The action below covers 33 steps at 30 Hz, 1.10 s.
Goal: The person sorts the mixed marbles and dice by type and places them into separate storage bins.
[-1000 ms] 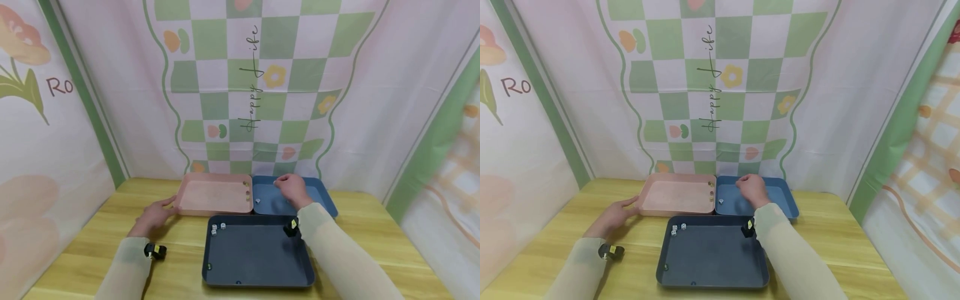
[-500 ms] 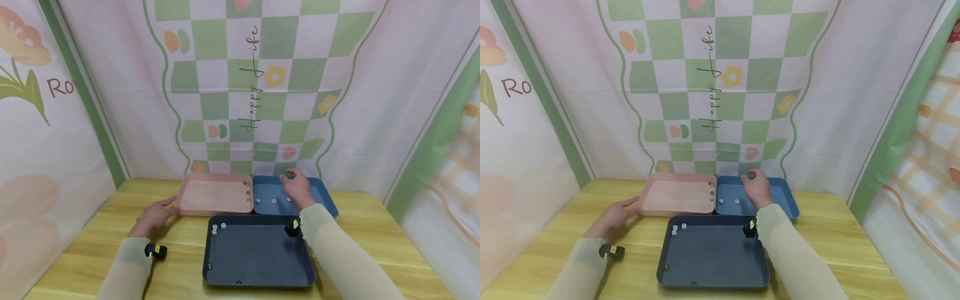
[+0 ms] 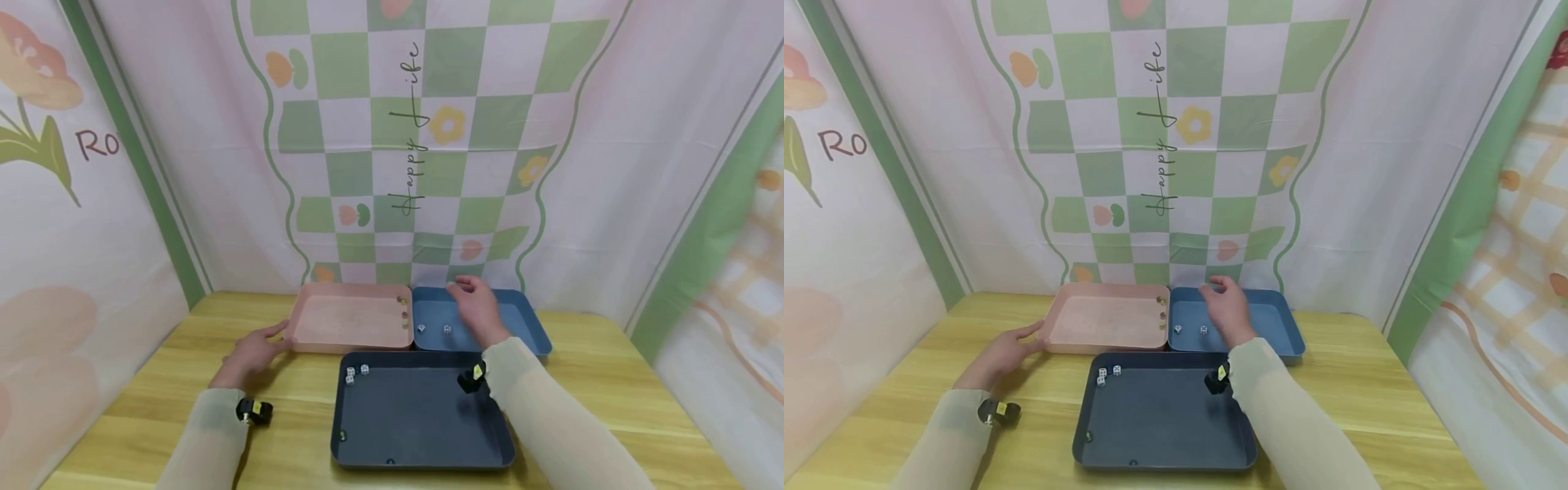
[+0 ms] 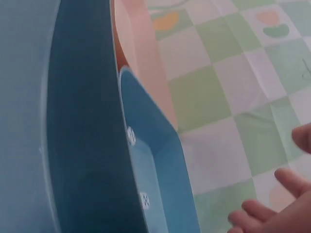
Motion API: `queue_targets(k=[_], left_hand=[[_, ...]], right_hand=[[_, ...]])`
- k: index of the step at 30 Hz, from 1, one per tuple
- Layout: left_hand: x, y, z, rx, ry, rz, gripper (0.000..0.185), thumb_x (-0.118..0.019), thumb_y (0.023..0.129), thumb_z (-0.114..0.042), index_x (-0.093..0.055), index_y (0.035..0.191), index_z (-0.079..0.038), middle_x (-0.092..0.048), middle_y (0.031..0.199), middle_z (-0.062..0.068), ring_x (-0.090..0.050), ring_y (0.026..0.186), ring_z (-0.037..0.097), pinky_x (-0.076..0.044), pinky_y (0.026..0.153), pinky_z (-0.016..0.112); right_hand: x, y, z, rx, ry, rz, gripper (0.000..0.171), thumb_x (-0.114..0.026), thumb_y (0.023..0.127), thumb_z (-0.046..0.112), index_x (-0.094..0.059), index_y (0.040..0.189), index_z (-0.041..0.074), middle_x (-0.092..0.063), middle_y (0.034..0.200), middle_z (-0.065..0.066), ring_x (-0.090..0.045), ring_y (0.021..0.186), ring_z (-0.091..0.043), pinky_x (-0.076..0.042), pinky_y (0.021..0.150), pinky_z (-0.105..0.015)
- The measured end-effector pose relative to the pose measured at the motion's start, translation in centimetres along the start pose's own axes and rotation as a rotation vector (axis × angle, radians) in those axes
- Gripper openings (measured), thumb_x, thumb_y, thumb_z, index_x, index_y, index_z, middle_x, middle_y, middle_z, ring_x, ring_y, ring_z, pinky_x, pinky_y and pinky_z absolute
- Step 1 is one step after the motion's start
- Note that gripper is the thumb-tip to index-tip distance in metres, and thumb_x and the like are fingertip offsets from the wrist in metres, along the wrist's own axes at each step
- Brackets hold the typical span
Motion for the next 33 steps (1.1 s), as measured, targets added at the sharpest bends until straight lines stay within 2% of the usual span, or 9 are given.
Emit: queue_targets(k=[5,7,9,11,15,17,19,25,33], left_hand=[[0.0,-0.1,-0.1,0.001,-0.005,-0.002,0.07,-0.055,0.094,-0.062,-0.039,0.154,-0.029,-0.03,0.155,0.027,-0.001,0.132,0.072,0.005,0.086,0.089],[0.0,-0.1,-0.1,0.006,-0.007,-0.002,0.069,-0.055,0.095,-0.061,-0.039,0.154,-0.029,-0.031,0.155,0.026,-0.001,0.132,0.071,0.005,0.087,0.089],[0.0,-0.1,-0.1,0.007,-0.003,-0.003,0.07,-0.055,0.094,-0.062,-0.039,0.154,-0.029,-0.031,0.155,0.026,-0.003,0.133,0.07,0.004,0.087,0.089],[0.0,-0.1,-0.1,0.008,-0.002,-0.003,0.07,-0.055,0.094,-0.062,-0.039,0.154,-0.03,-0.031,0.155,0.026,-0.003,0.133,0.069,0.004,0.087,0.089],[0.0,0.0,-0.1,0.007,0.005,-0.004,0.07,-0.055,0.095,-0.062,-0.038,0.154,-0.03,-0.031,0.155,0.026,-0.003,0.133,0.069,0.004,0.087,0.089],[0.0,0.0,-0.1,0.012,0.004,-0.003,0.07,-0.055,0.095,-0.062,-0.038,0.154,-0.03,-0.031,0.155,0.026,-0.004,0.134,0.069,0.004,0.088,0.089],[0.0,0.0,-0.1,0.016,0.006,-0.004,0.07,-0.054,0.095,-0.062,-0.038,0.154,-0.03,-0.031,0.155,0.026,-0.005,0.134,0.069,0.003,0.088,0.088],[0.0,-0.2,-0.3,0.023,0.004,-0.003,0.07,-0.055,0.095,-0.062,-0.038,0.154,-0.029,-0.031,0.155,0.026,-0.006,0.134,0.068,0.003,0.089,0.088],[0.0,-0.1,-0.2,0.023,0.005,-0.004,0.069,-0.054,0.095,-0.061,-0.038,0.154,-0.03,-0.031,0.155,0.026,-0.006,0.134,0.068,0.004,0.089,0.088]], right_hand=[[-1.5,-1.2,1.2,0.085,0.095,0.103,0.052,-0.063,0.099,0.04,-0.052,0.144,0.016,-0.05,0.143,-0.011,-0.047,0.13,-0.033,-0.039,0.104,-0.055],[-2.2,-1.6,1.7,0.147,0.121,0.17,0.052,-0.066,0.097,0.038,-0.054,0.143,0.015,-0.051,0.143,-0.011,-0.047,0.131,-0.033,-0.037,0.106,-0.056],[-3.1,-2.2,2.2,0.223,0.094,0.263,0.056,-0.071,0.094,0.037,-0.055,0.143,0.015,-0.052,0.143,-0.01,-0.047,0.131,-0.031,-0.037,0.106,-0.055],[-4.2,-3.1,2.7,0.306,0.012,0.405,0.058,-0.074,0.092,0.033,-0.055,0.143,0.015,-0.054,0.143,-0.008,-0.047,0.132,-0.03,-0.038,0.107,-0.054],[-6.7,-5.6,3.2,0.466,-0.265,0.725,0.057,-0.079,0.088,0.031,-0.06,0.139,0.018,-0.056,0.142,-0.002,-0.049,0.131,-0.024,-0.039,0.106,-0.052],[-7.8,-6.9,3.3,0.536,-0.398,0.841,0.052,-0.08,0.087,0.03,-0.064,0.135,0.023,-0.056,0.141,0.002,-0.049,0.13,-0.019,-0.04,0.106,-0.048],[-8.8,-8.1,3.3,0.568,-0.477,0.931,0.047,-0.08,0.087,0.03,-0.067,0.132,0.027,-0.054,0.142,0.003,-0.047,0.132,-0.014,-0.04,0.106,-0.044],[-10.6,-10.6,3.6,0.656,-0.598,1.067,0.041,-0.078,0.089,0.03,-0.069,0.128,0.03,-0.05,0.147,0.002,-0.042,0.135,-0.011,-0.04,0.107,-0.035],[-12.0,-12.5,2.8,0.701,-0.753,1.187,0.036,-0.078,0.088,0.026,-0.071,0.122,0.036,-0.045,0.151,0.003,-0.041,0.136,-0.014,-0.038,0.109,-0.037]])
Point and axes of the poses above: each hand's wrist, its own y-axis towards the middle knuckle, its own x-axis out of the back of the hand, z = x × y, the point moved 4 cm from there along y, towards the middle knuckle
